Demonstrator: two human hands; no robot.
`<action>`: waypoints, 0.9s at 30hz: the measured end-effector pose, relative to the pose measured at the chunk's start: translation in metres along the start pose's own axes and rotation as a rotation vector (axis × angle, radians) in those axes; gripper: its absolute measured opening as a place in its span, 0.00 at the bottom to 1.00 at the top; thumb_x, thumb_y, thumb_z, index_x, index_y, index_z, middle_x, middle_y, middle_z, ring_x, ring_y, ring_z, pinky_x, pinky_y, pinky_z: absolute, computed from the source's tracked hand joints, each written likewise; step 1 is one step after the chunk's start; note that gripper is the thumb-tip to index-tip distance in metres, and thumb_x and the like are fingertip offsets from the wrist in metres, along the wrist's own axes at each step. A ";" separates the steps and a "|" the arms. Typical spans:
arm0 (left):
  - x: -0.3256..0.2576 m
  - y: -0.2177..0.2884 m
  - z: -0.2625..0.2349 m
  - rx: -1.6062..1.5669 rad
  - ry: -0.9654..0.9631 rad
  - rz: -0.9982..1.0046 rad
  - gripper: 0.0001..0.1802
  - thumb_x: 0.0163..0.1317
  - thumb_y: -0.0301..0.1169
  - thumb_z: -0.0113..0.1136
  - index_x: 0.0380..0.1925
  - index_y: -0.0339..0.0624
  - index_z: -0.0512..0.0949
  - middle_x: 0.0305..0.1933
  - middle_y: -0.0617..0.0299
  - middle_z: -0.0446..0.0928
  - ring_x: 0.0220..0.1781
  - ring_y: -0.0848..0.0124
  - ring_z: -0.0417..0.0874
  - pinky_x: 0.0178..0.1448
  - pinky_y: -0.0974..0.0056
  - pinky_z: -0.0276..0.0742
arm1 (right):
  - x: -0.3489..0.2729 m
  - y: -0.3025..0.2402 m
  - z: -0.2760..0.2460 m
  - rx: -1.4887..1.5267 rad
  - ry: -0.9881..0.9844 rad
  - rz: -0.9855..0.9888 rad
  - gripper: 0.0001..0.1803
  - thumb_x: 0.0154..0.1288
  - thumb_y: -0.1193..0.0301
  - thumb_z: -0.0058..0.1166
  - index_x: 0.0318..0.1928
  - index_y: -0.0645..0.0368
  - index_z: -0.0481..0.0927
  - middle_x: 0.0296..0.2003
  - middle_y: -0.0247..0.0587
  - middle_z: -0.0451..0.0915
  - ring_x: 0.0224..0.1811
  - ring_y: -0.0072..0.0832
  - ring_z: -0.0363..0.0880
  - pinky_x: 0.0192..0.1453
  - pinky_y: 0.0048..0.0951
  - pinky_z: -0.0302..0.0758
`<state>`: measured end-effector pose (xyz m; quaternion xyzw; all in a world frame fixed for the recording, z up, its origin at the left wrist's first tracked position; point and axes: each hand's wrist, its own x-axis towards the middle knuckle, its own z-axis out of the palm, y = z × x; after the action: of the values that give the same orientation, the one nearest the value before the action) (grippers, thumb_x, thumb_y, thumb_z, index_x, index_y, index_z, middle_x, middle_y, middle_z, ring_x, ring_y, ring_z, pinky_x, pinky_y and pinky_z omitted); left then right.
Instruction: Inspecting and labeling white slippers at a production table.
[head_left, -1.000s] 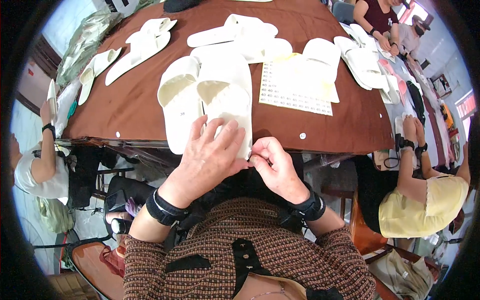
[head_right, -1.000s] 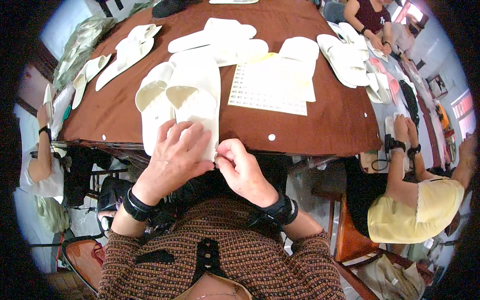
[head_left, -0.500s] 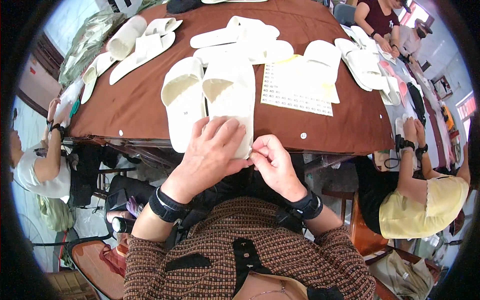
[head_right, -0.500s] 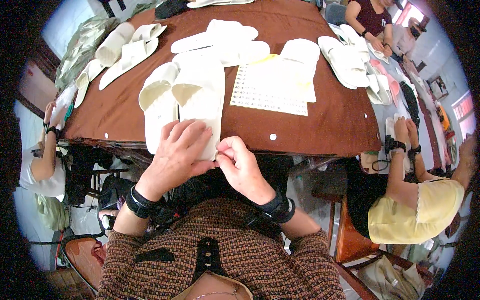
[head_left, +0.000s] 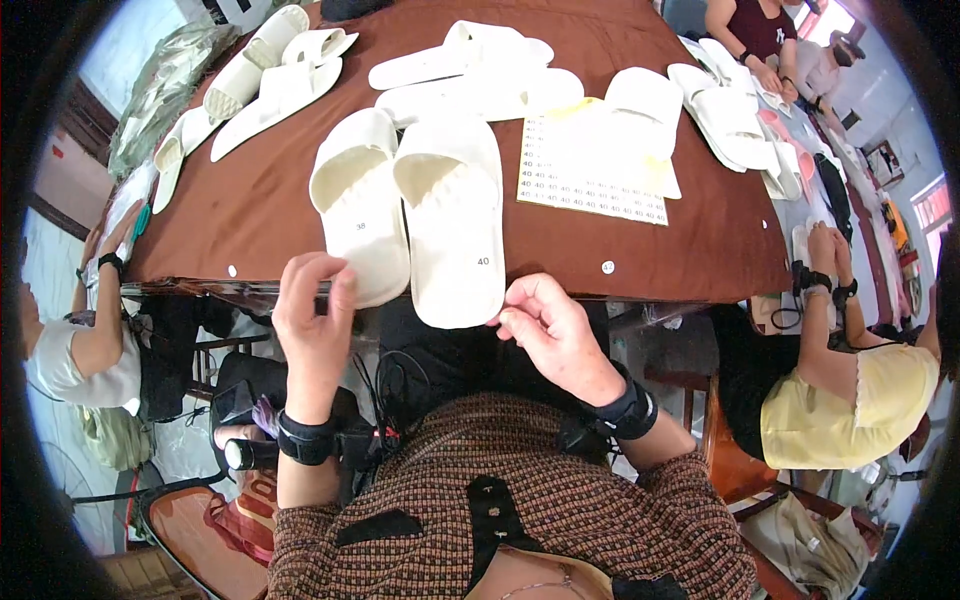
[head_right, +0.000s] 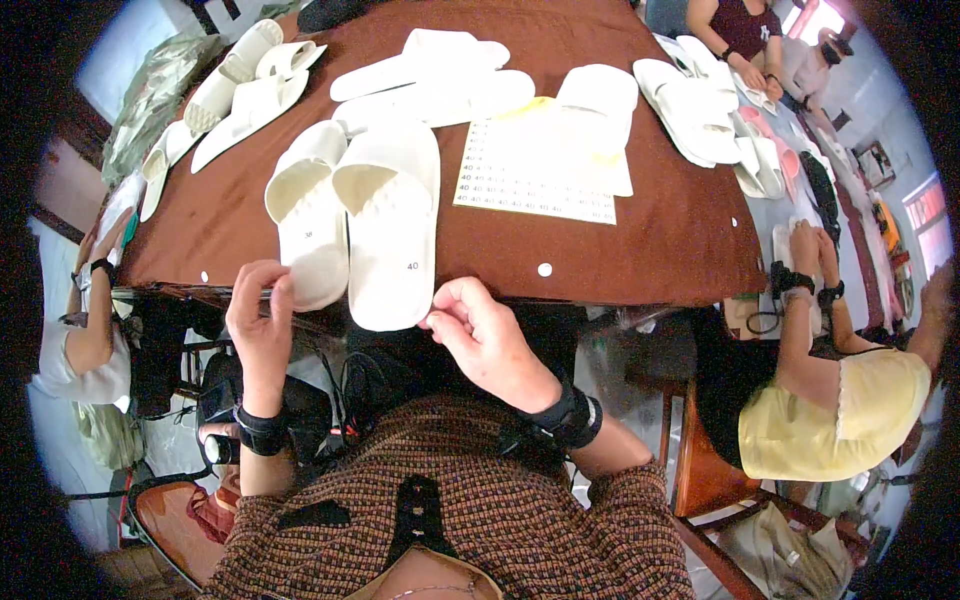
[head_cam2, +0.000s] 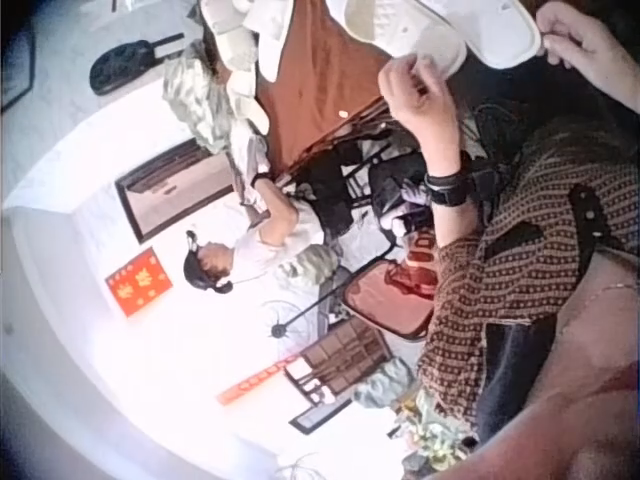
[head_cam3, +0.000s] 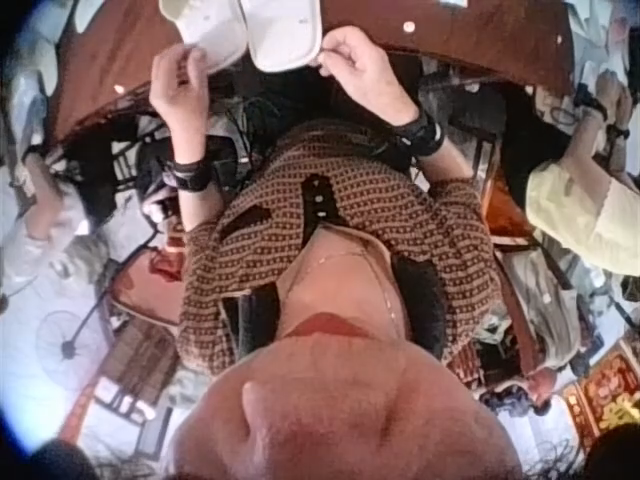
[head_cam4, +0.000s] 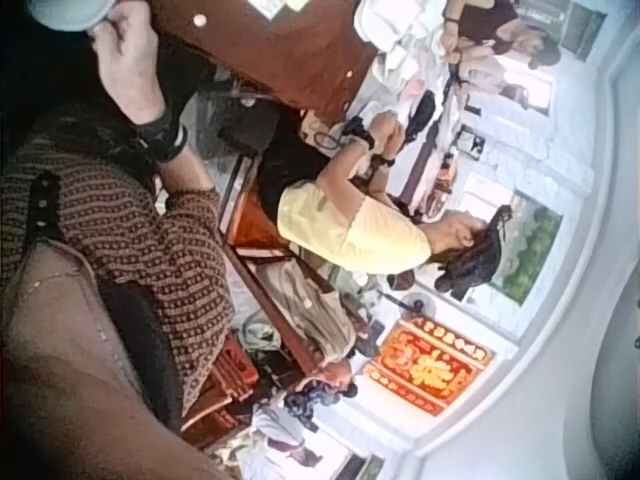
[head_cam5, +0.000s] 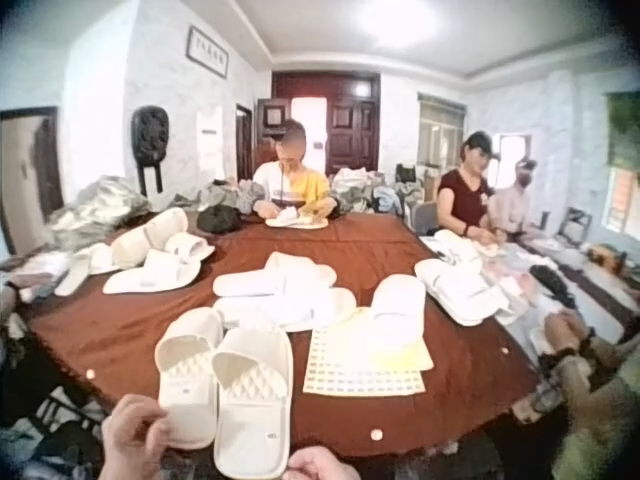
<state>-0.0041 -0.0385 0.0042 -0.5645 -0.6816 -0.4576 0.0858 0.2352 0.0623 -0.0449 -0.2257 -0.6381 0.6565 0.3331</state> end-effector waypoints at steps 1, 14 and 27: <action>-0.005 -0.008 -0.005 0.009 -0.003 -0.098 0.06 0.67 0.27 0.59 0.37 0.33 0.79 0.35 0.56 0.79 0.36 0.69 0.78 0.43 0.67 0.75 | -0.001 -0.005 -0.001 -0.055 -0.053 0.056 0.07 0.73 0.80 0.46 0.49 0.64 0.69 0.43 0.40 0.81 0.41 0.21 0.80 0.44 0.23 0.78; -0.030 -0.032 0.011 -1.065 -0.155 -0.818 0.17 0.72 0.35 0.54 0.48 0.30 0.78 0.41 0.56 0.84 0.37 0.72 0.84 0.37 0.67 0.81 | 0.012 -0.019 0.024 0.263 -0.083 0.271 0.15 0.76 0.66 0.46 0.51 0.65 0.76 0.36 0.41 0.84 0.29 0.16 0.77 0.30 0.18 0.74; -0.012 0.014 -0.008 -1.040 -0.238 -0.605 0.16 0.69 0.34 0.57 0.46 0.29 0.79 0.39 0.56 0.83 0.33 0.71 0.83 0.35 0.66 0.79 | -0.025 -0.061 -0.028 0.217 -0.077 0.145 0.13 0.75 0.68 0.48 0.51 0.64 0.76 0.35 0.39 0.85 0.28 0.16 0.78 0.33 0.18 0.74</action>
<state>0.0090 -0.0533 0.0084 -0.3610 -0.5040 -0.6680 -0.4116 0.2815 0.0613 0.0098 -0.2086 -0.5574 0.7523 0.2826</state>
